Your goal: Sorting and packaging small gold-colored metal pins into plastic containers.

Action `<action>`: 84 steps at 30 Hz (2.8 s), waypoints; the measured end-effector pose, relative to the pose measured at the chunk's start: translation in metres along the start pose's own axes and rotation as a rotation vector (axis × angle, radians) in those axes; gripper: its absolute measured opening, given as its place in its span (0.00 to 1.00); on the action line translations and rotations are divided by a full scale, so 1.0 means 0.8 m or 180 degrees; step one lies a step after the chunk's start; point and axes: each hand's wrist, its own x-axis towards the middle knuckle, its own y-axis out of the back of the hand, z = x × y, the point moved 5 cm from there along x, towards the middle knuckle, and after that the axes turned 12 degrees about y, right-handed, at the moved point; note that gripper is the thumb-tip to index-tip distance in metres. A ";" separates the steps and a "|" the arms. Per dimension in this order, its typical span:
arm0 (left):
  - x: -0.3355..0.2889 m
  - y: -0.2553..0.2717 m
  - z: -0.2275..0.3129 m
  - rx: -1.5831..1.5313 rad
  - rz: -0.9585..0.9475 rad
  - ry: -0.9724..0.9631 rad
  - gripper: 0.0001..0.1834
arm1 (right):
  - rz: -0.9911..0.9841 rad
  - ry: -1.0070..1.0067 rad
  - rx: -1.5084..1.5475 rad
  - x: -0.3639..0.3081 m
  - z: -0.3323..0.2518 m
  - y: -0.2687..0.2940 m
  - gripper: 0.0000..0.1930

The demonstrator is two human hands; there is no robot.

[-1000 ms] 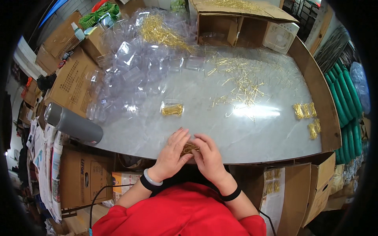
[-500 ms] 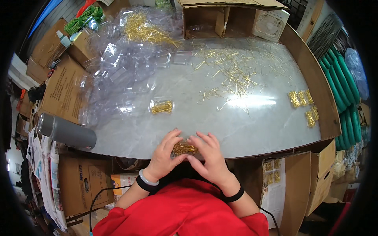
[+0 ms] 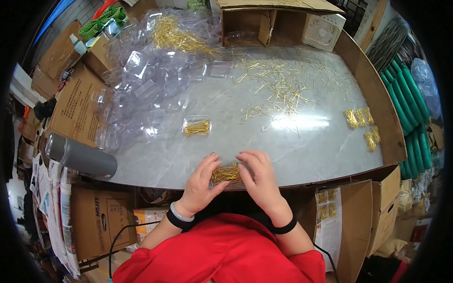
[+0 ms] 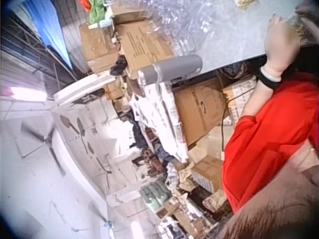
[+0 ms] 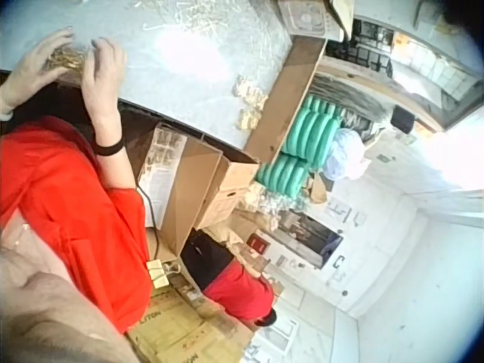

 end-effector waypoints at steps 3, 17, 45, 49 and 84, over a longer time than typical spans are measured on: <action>-0.001 -0.004 0.005 0.0318 -0.0099 -0.0139 0.31 | -0.0087 0.0006 -0.0594 -0.021 -0.004 0.011 0.08; -0.004 -0.011 0.004 0.0145 -0.0020 -0.0082 0.32 | -0.0306 0.0089 -0.0412 -0.020 -0.003 0.004 0.07; -0.004 -0.007 0.003 0.0122 0.0167 0.0003 0.32 | -0.0289 0.0229 -0.0029 -0.002 0.002 -0.018 0.09; -0.005 -0.008 0.003 0.0237 0.0133 -0.0051 0.33 | -0.0130 0.0196 0.0128 -0.007 -0.006 -0.007 0.12; -0.005 -0.014 0.006 0.0464 -0.0134 -0.0163 0.32 | -0.0680 0.0483 -0.0858 -0.027 -0.004 -0.036 0.25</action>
